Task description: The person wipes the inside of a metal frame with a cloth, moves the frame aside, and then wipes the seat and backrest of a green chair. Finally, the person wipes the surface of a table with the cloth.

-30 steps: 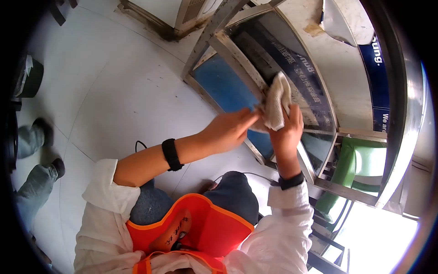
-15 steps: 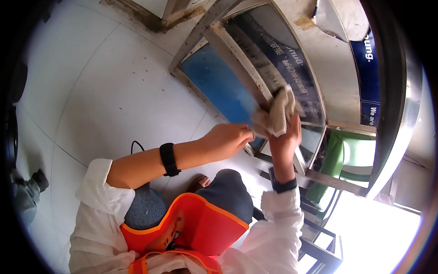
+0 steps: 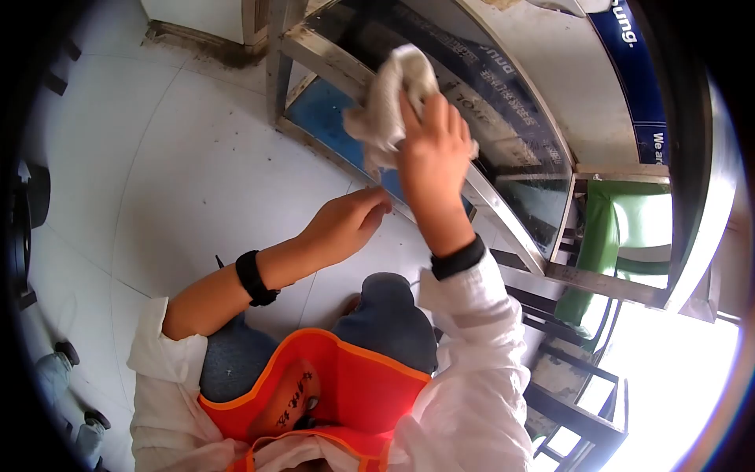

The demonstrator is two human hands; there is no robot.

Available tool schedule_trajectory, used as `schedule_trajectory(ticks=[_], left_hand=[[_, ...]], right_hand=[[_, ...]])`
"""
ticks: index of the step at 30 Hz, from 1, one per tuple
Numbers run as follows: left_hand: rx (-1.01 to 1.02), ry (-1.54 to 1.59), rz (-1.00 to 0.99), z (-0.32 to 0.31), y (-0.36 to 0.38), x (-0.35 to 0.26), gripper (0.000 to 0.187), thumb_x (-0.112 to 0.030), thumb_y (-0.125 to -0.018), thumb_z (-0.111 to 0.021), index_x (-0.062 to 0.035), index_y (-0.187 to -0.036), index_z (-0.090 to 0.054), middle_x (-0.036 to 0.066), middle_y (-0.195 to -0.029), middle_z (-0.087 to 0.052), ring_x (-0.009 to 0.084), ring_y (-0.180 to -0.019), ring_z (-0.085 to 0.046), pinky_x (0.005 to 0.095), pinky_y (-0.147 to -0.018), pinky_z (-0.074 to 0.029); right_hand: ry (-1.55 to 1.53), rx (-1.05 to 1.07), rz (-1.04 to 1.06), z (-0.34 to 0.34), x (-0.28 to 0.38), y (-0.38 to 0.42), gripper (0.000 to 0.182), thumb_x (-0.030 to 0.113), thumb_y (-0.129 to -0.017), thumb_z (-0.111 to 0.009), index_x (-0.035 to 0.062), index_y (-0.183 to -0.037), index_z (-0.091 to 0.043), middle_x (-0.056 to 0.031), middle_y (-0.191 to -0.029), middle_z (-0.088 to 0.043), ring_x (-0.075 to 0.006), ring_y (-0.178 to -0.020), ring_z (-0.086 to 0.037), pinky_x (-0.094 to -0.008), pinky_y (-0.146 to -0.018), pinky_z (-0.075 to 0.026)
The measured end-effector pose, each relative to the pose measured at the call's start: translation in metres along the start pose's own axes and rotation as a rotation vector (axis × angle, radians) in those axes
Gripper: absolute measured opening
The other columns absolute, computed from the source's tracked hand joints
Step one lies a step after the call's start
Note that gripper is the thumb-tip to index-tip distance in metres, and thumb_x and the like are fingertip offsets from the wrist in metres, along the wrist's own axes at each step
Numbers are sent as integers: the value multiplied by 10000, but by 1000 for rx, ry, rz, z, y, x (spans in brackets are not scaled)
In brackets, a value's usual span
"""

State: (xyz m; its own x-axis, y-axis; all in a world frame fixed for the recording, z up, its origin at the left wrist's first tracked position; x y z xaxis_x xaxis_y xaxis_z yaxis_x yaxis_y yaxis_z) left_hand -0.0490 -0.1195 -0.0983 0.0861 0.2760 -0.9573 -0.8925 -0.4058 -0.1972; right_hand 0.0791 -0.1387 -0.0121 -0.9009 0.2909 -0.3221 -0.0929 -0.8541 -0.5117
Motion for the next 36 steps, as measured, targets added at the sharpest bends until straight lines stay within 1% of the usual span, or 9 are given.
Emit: schedule_trajectory(ticks=[5, 11, 13, 18, 24, 28, 31, 33, 36], left_hand=[[75, -39, 9, 0, 4, -3, 171, -88, -861, -498, -22, -1018, -481, 160, -869, -611, 312, -783, -603, 369, -664, -471], [204, 146, -36, 17, -15, -20, 113, -123, -886, -495, -38, -953, -462, 90, -714, -547, 187, -639, -548, 294, -581, -442], [457, 113, 42, 38, -32, -28, 104, -137, -897, -488, -43, -927, -455, 64, -680, -511, 163, -611, -502, 272, -573, -427], [515, -142, 96, 84, -56, -48, 122, -133, -888, -484, -22, -939, -473, 83, -739, -546, 180, -660, -522, 284, -608, -430], [646, -329, 103, 115, -70, -113, 189, -137, -862, -506, -22, -1010, -486, 118, -847, -580, 251, -735, -569, 342, -671, -455], [606, -308, 194, 128, -65, -171, 174, -135, -867, -499, -25, -1002, -495, 116, -851, -581, 243, -753, -579, 327, -688, -460], [599, -144, 343, 108, -40, -198, 201, -155, -858, -509, -12, -999, -499, 172, -866, -587, 295, -790, -591, 358, -700, -467], [590, -40, 394, 78, -16, -211, 253, -134, -871, -507, -23, -1098, -489, 102, -808, -579, 221, -745, -577, 318, -683, -457], [739, -54, 439, 41, -18, -267, 336, -99, -868, -502, -30, -1192, -447, 135, -894, -571, 242, -787, -581, 321, -704, -459]], right_hand=[[-50, 25, -346, 32, -84, 121, 562, 213, -627, -766, 40, -1115, -547, -162, -1035, -570, -372, -898, -574, -411, -774, -469], [-214, 158, -595, 89, -141, 195, 438, 54, -656, -683, 48, -1085, -596, -120, -1006, -600, -293, -885, -605, -353, -794, -479], [-186, 170, -590, 90, -150, 206, 434, 31, -651, -668, 40, -1079, -596, -127, -1011, -602, -296, -902, -604, -347, -797, -475], [-183, 138, -602, 85, -140, 192, 408, -24, -648, -632, 29, -1051, -607, -137, -1003, -613, -316, -903, -608, -343, -801, -472], [-256, 251, -836, 87, -139, 206, 567, 104, -550, -773, 0, -1078, -594, -185, -1076, -601, -322, -947, -608, -355, -842, -479], [-319, 335, -1070, 97, -120, 177, 504, 162, -633, -718, 64, -1110, -586, -159, -1036, -612, -330, -886, -612, -371, -767, -494], [-320, 409, -1206, 98, -116, 172, 474, 209, -661, -681, 61, -1102, -588, -150, -1060, -603, -331, -854, -613, -375, -719, -501], [-288, 405, -1279, 94, -112, 171, 448, 248, -668, -676, 48, -1063, -604, -153, -1048, -605, -337, -820, -616, -385, -692, -503], [-329, 590, -1342, 96, -108, 157, 370, 325, -705, -641, 56, -959, -642, -172, -965, -626, -345, -786, -615, -414, -666, -497]])
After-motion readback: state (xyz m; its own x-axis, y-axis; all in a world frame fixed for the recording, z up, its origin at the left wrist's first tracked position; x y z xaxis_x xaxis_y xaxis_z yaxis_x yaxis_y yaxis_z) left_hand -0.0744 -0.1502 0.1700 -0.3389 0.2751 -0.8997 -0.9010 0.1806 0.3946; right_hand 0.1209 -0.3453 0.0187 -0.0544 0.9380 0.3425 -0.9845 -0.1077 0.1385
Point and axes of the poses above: each hand's wrist, its own y-axis away from the middle knuckle, its own z-axis out of the back of the hand, x = y × z, the point moved 1 cm from there along -y, towards the middle knuckle
